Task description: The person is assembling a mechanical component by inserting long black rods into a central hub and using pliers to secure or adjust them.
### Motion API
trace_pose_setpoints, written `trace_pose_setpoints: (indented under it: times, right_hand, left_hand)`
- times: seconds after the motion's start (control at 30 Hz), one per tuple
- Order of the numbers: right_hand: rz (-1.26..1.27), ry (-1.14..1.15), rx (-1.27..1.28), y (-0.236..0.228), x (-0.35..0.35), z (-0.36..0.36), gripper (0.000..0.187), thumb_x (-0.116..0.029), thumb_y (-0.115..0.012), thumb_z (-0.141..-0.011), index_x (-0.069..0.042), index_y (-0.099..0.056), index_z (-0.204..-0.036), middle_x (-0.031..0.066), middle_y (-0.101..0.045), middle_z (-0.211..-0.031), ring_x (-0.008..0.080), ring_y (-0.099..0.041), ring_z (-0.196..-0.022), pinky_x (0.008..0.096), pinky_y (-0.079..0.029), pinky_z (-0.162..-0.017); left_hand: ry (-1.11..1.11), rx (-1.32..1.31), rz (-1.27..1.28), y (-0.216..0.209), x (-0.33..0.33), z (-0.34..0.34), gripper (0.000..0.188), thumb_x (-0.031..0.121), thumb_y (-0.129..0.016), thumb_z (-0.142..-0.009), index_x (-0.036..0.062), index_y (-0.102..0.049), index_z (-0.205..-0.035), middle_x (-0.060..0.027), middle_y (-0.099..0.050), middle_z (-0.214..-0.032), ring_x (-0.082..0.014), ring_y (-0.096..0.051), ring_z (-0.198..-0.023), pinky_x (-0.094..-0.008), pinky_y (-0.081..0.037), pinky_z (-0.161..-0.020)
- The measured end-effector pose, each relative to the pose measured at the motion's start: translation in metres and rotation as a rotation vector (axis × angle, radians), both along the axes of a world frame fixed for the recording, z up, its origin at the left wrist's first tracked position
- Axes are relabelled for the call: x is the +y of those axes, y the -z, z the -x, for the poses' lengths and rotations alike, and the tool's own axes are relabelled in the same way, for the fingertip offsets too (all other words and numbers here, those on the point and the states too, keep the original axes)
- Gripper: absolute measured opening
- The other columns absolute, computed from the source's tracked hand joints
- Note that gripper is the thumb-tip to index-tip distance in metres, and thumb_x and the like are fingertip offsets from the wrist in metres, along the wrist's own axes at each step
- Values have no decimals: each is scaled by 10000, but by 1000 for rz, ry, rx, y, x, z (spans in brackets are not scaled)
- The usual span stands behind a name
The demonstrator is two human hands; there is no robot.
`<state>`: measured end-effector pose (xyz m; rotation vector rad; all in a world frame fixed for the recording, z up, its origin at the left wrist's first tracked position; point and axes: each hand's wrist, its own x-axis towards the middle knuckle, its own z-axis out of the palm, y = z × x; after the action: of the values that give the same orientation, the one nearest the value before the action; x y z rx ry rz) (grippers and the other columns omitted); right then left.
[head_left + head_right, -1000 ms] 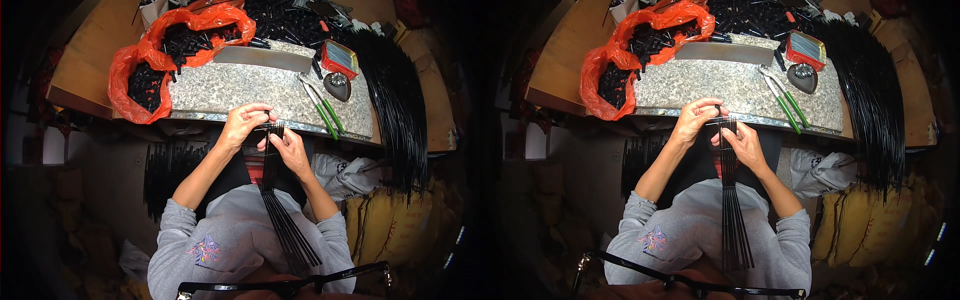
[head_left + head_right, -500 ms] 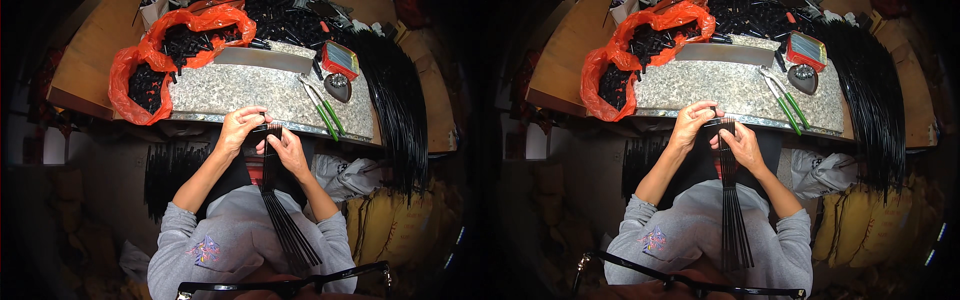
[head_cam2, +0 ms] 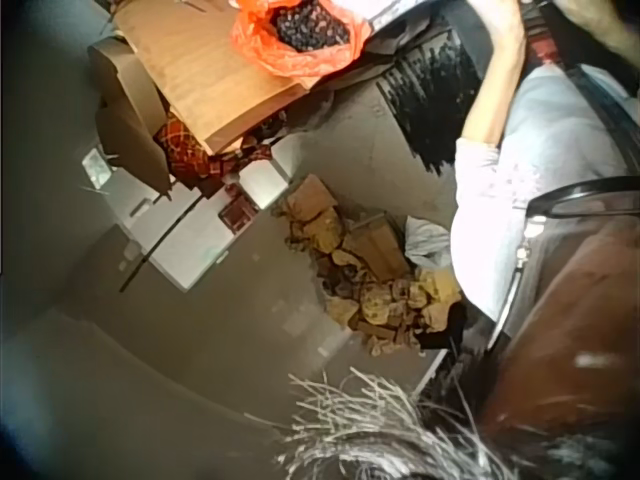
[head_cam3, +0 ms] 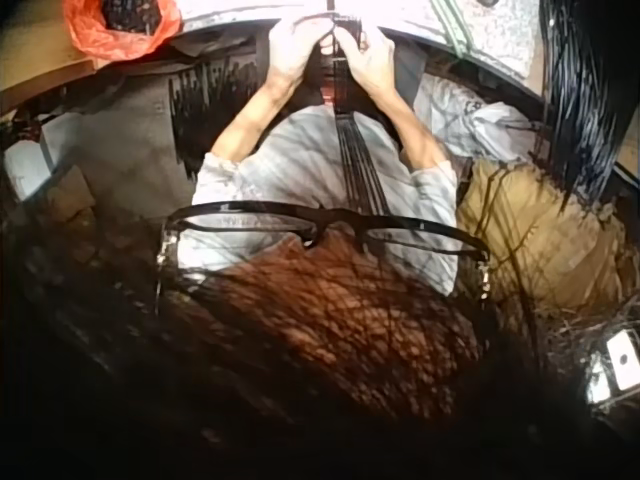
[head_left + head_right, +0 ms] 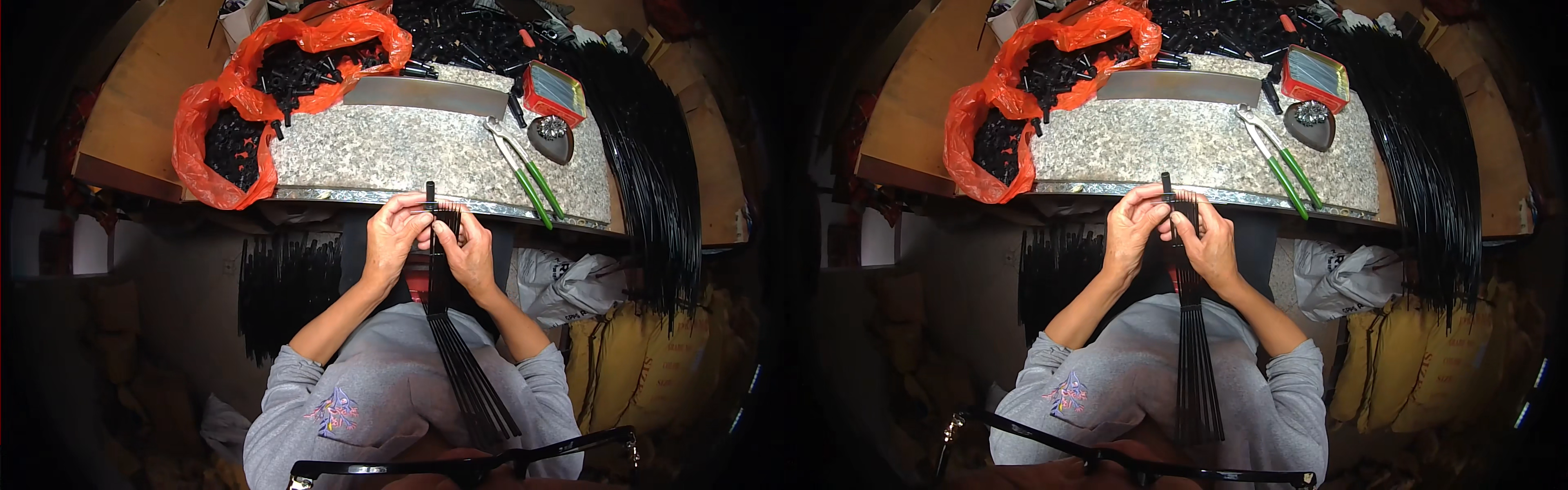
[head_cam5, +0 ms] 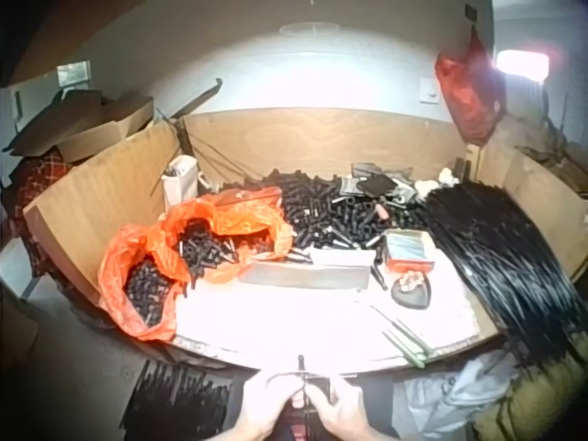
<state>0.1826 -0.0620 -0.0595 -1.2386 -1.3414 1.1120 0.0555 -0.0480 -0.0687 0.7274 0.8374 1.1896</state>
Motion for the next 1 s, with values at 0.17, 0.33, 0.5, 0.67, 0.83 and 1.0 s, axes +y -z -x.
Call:
trace_pose_setpoints:
  times: [0.17,0.33,0.5,0.67,0.83,1.0]
  right_hand:
    - [94,0,-174,-19,-1,1,168,-52,-533,-853,27,-511,-1000,100,-651,-696,128,-647,-639,221,-475,-533]
    - [25,0,24,1,-5,3,161,-41,-535,-853,29,-480,-987,110,-652,-711,138,-650,-650,245,-495,-566]
    - [212,-138,488,9,-1,1,204,-55,-508,-878,40,-458,-1051,143,-633,-791,184,-646,-697,259,-522,-587]
    - [338,-286,543,13,5,-7,232,-108,-481,-906,51,-439,-1071,127,-599,-857,179,-631,-719,291,-536,-656]
    - [230,-165,441,13,-7,6,237,-92,-475,-905,45,-447,-1097,97,-589,-886,143,-608,-754,286,-533,-685]
    - [495,-500,716,27,10,-9,392,-310,-483,-907,28,-457,-1106,158,-615,-905,209,-639,-794,311,-528,-731]
  left_hand:
    - [1,-64,27,6,3,2,241,11,-598,-823,-29,-522,-1049,-63,-575,-811,-62,-474,-582,-200,-403,-480]
    - [12,-94,45,1,4,2,205,43,-616,-820,-14,-520,-992,-49,-558,-753,-69,-473,-567,-204,-391,-456]
    - [105,-153,87,3,5,10,213,55,-618,-820,-11,-510,-991,-59,-558,-766,-69,-473,-557,-202,-394,-452]
    - [134,-131,76,-7,3,8,236,50,-615,-820,-19,-501,-1016,-63,-567,-801,-52,-466,-548,-182,-383,-444]
    - [13,-26,46,-11,-5,6,262,24,-601,-823,-30,-501,-1060,-58,-586,-855,-24,-486,-602,-145,-373,-462]
    - [44,-64,44,-4,-3,14,213,18,-595,-825,-24,-549,-1029,-68,-608,-861,-47,-527,-653,-172,-443,-548]
